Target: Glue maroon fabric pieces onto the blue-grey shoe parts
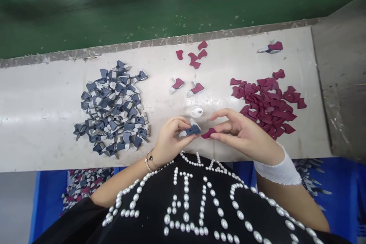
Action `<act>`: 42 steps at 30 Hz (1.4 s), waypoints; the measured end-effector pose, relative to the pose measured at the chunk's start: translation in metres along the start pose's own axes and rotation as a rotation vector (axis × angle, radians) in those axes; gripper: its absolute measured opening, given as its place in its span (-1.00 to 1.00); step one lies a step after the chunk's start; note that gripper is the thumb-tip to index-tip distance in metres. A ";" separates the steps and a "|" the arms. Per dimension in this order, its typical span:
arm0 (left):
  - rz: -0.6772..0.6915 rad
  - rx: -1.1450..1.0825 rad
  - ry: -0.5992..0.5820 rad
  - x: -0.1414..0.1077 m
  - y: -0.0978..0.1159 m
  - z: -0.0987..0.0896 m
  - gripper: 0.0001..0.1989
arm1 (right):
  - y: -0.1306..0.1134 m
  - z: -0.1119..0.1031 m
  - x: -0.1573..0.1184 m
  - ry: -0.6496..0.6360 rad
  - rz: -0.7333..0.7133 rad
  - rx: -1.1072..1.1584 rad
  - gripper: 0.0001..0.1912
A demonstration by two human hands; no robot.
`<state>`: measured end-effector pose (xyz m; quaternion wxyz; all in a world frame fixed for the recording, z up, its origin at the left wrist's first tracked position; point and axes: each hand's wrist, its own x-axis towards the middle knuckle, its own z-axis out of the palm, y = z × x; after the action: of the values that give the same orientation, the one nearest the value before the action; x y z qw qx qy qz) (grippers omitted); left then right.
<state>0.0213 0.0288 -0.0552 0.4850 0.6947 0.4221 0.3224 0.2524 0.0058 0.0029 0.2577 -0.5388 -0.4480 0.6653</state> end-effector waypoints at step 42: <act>0.260 -0.006 0.039 -0.001 0.014 -0.011 -0.74 | -0.008 0.018 0.016 -0.099 -0.027 -0.094 -0.74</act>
<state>0.0156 0.0297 -0.0387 0.4331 0.7357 0.3368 0.3971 0.2301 0.0171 0.0022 0.2185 -0.5108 -0.4981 0.6657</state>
